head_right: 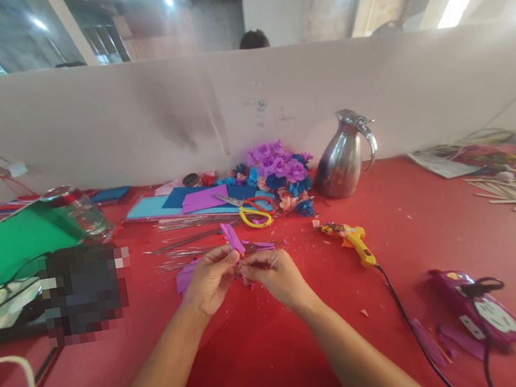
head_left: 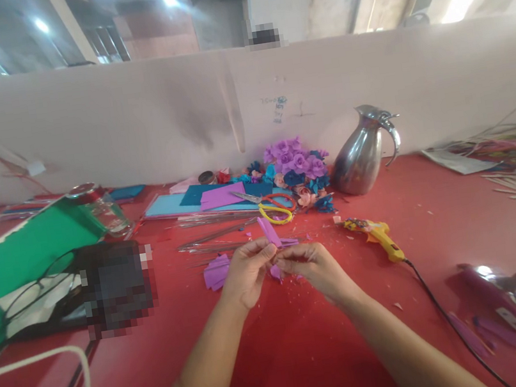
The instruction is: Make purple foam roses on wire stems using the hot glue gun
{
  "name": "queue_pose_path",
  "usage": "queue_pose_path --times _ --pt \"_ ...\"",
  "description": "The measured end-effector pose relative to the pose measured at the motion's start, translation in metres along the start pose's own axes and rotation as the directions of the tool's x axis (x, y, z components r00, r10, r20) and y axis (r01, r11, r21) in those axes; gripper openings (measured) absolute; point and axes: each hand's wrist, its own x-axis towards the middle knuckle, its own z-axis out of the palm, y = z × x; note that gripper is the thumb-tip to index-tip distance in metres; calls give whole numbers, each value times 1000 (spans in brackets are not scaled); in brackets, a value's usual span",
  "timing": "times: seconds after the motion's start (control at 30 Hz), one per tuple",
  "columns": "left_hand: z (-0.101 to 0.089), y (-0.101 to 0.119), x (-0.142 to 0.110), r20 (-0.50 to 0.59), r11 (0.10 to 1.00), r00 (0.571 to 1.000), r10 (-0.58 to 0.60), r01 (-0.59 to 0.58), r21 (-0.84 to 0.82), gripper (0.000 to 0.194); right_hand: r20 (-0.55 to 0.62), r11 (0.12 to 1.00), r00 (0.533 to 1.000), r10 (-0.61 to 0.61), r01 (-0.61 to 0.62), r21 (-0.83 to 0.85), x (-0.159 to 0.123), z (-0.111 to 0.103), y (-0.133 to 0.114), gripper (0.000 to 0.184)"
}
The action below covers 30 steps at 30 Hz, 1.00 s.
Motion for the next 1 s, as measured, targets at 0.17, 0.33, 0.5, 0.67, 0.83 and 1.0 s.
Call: queue_pose_path --times 0.17,0.33,0.5,0.67,0.83,1.0 --pt "-2 -1 1 -2 1000 1000 15 -15 -14 22 22 1000 1000 -2 2 15 1 1 2 18" --pt "-1 -1 1 -26 1000 1000 -7 6 -30 23 32 1000 999 4 -4 19 1 2 2 16" --pt "0 1 1 -47 999 999 -16 14 -35 30 52 1000 999 6 -7 19 0 1 -1 18" --pt "-1 1 1 -9 1000 1000 -14 14 7 29 74 999 997 6 -8 33 2 1 1 20" --pt "0 2 0 -11 998 999 39 -39 44 26 82 999 996 -25 22 28 5 3 9 18" --pt "4 3 -2 -56 995 996 63 -59 75 29 80 992 993 -91 97 -81 7 5 15 16"
